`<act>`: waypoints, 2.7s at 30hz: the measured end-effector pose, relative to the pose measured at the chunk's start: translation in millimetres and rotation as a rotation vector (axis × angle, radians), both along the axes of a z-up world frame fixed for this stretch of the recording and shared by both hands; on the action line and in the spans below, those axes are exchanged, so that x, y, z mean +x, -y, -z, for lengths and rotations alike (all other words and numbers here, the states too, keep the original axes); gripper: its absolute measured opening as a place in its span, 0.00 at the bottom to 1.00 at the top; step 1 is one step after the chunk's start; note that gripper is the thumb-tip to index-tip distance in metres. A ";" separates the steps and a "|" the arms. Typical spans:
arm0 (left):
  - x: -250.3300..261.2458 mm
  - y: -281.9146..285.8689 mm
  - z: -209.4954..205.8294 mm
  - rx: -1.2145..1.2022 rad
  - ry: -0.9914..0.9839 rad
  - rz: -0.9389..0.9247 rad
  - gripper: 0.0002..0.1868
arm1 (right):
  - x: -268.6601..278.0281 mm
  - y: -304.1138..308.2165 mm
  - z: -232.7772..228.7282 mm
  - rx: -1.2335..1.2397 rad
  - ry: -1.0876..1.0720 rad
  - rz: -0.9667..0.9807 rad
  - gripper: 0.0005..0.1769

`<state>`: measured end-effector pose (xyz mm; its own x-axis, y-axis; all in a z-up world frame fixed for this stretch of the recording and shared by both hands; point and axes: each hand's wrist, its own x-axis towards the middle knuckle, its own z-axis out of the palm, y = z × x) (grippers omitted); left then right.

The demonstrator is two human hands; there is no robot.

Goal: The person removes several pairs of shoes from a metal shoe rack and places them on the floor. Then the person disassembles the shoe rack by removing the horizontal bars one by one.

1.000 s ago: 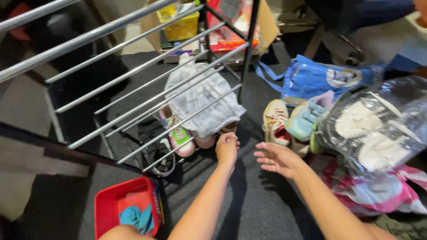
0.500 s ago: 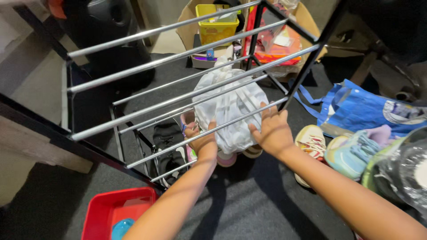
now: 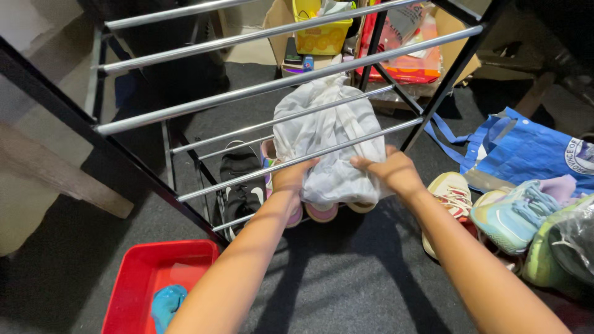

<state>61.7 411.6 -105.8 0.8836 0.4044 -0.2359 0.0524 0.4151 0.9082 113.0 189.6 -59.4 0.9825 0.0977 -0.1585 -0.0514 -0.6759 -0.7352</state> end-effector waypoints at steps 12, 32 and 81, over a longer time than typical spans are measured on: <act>-114.9 17.2 -49.0 0.074 -0.026 0.165 0.38 | -128.8 21.0 8.7 0.921 -0.376 0.141 0.39; -116.1 199.3 13.3 0.327 0.099 0.271 0.44 | -170.0 180.1 28.5 0.541 0.242 0.469 0.41; -211.6 -93.6 55.1 0.980 -0.290 0.408 0.12 | -105.1 5.6 79.8 -0.275 0.674 -0.412 0.25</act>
<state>-149.9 505.2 -160.9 0.9563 0.2198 -0.1927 0.2867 -0.5763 0.7653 7.9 184.0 -139.2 0.7698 0.5132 0.3794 0.6304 -0.7046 -0.3259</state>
